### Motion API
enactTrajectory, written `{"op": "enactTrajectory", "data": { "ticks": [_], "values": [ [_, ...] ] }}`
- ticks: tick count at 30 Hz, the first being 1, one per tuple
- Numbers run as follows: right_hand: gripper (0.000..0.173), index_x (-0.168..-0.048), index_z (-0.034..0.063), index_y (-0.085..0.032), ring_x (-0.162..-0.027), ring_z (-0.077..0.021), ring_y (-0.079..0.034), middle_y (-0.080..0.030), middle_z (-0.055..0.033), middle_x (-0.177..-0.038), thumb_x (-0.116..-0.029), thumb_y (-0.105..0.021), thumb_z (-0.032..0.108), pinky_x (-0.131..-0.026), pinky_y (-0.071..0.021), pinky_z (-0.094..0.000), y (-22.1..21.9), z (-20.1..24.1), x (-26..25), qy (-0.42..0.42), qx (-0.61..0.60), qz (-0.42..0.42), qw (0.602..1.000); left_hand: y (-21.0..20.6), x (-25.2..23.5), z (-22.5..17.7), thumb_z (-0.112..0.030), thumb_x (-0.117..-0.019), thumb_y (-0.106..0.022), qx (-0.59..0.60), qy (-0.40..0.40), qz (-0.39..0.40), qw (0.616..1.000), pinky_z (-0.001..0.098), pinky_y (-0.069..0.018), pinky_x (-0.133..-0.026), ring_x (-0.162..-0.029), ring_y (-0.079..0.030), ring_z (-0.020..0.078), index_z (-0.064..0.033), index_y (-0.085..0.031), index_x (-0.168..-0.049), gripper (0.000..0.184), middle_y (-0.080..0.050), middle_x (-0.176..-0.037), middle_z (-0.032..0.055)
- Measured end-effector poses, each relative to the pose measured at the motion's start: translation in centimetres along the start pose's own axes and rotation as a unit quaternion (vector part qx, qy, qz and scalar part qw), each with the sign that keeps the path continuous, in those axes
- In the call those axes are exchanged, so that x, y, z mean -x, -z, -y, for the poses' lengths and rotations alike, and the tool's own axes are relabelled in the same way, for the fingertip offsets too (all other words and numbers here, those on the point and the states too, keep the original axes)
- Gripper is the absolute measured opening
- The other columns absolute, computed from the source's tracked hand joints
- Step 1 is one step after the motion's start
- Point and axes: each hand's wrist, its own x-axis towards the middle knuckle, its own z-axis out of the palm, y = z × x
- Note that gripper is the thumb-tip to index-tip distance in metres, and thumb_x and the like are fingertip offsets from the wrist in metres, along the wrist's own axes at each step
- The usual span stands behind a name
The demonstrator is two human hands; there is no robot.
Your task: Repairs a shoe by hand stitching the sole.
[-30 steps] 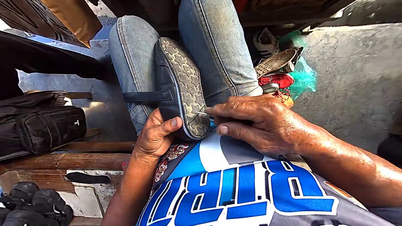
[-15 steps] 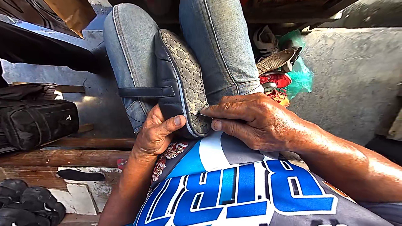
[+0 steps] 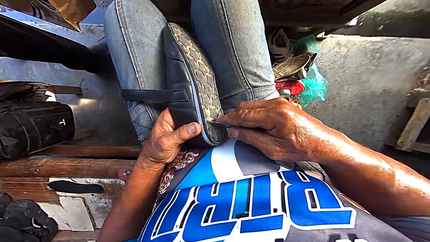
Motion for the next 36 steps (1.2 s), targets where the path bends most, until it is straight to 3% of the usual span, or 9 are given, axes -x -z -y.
{"op": "enactTrajectory", "data": {
  "ticks": [4, 8, 17, 25, 29, 32, 36],
  "values": [
    [0.029, -0.114, 0.0098, -0.077, -0.085, -0.0023, -0.064, -0.07, 0.0033, -0.093, -0.0993, -0.054, 0.017, -0.07, -0.0529, -0.0195, 0.5, 0.4, 0.1, -0.013, 0.034, 0.006, 0.999, 0.1, 0.0, 0.0, -0.01, -0.0927, -0.074, -0.032, -0.007, 0.023, 0.999, 0.0311, -0.0612, -0.085, -0.095, -0.071, 0.0125, -0.009, -0.06, -0.123, 0.033, -0.072, -0.107, 0.0038],
    [0.03, -0.111, 0.0132, -0.079, -0.079, -0.0032, -0.063, -0.069, 0.0049, -0.089, -0.0963, -0.053, 0.017, -0.064, -0.0507, -0.0224, 1.6, 0.5, 0.3, -0.026, 0.091, 0.027, 0.995, 0.6, -0.5, -0.4, -0.009, -0.0846, -0.08, -0.113, -0.011, 0.09, 0.99, 0.0289, -0.0632, -0.077, -0.088, -0.072, 0.0125, -0.005, -0.059, -0.122, 0.043, -0.072, -0.103, 0.0039],
    [0.026, -0.101, 0.0098, -0.077, -0.064, -0.0111, -0.059, -0.063, 0.0005, -0.078, -0.093, -0.053, 0.012, -0.05, -0.0432, -0.0312, 2.0, -1.2, -0.8, 0.037, 0.154, 0.077, 0.984, 0.1, -2.1, -0.4, 0.003, -0.079, -0.08, -0.243, -0.046, 0.095, 0.964, 0.0272, -0.0614, -0.091, -0.098, -0.072, 0.0093, 0.0019, -0.063, -0.114, 0.039, -0.074, -0.104, 0.004],
    [0.024, -0.1, 0.0029, -0.078, -0.075, -0.0057, -0.063, -0.069, -0.002, -0.084, -0.0923, -0.056, 0.009, -0.062, -0.0508, -0.0221, 1.9, -3.1, -1.2, 0.09, 0.041, 0.057, 0.993, 0.4, -1.9, -0.5, 0.006, -0.0773, -0.078, -0.184, -0.033, 0.099, 0.977, 0.0271, -0.0623, -0.086, -0.093, -0.072, 0.0102, 0.001, -0.064, -0.111, 0.037, -0.074, -0.1, 0.005],
    [0.024, -0.098, -0.0003, -0.077, -0.081, -0.0066, -0.066, -0.072, -0.0044, -0.087, -0.0925, -0.055, 0.007, -0.069, -0.0545, -0.0219, 1.4, -3.8, -1.2, 0.098, -0.001, 0.047, 0.994, 0.3, -2.0, -0.6, 0.005, -0.0766, -0.08, -0.19, -0.036, 0.095, 0.976, 0.0266, -0.0628, -0.085, -0.091, -0.073, 0.0101, 0.0011, -0.065, -0.108, 0.035, -0.074, -0.097, 0.0049],
    [0.022, -0.096, 0.0017, -0.077, -0.078, -0.0077, -0.065, -0.071, -0.0032, -0.084, -0.0908, -0.056, 0.007, -0.065, -0.0534, -0.0242, 1.1, -3.6, -1.7, 0.098, 0.018, 0.053, 0.994, 0.1, -2.1, -0.6, 0.004, -0.0742, -0.082, -0.217, -0.047, 0.082, 0.972, 0.0267, -0.0628, -0.086, -0.093, -0.073, 0.0097, 0.001, -0.066, -0.108, 0.037, -0.075, -0.099, 0.0045],
    [0.02, -0.091, 0.0075, -0.075, -0.067, -0.0085, -0.061, -0.065, 0.0005, -0.076, -0.0904, -0.055, 0.009, -0.053, -0.0454, -0.0273, 1.2, -2.5, -2.4, 0.081, 0.077, 0.078, 0.991, -0.2, -2.2, -0.6, 0.005, -0.0734, -0.082, -0.224, -0.05, 0.068, 0.971, 0.026, -0.0632, -0.083, -0.09, -0.073, 0.0093, 0.0005, -0.067, -0.106, 0.037, -0.075, -0.097, 0.0043]
  ]
}}
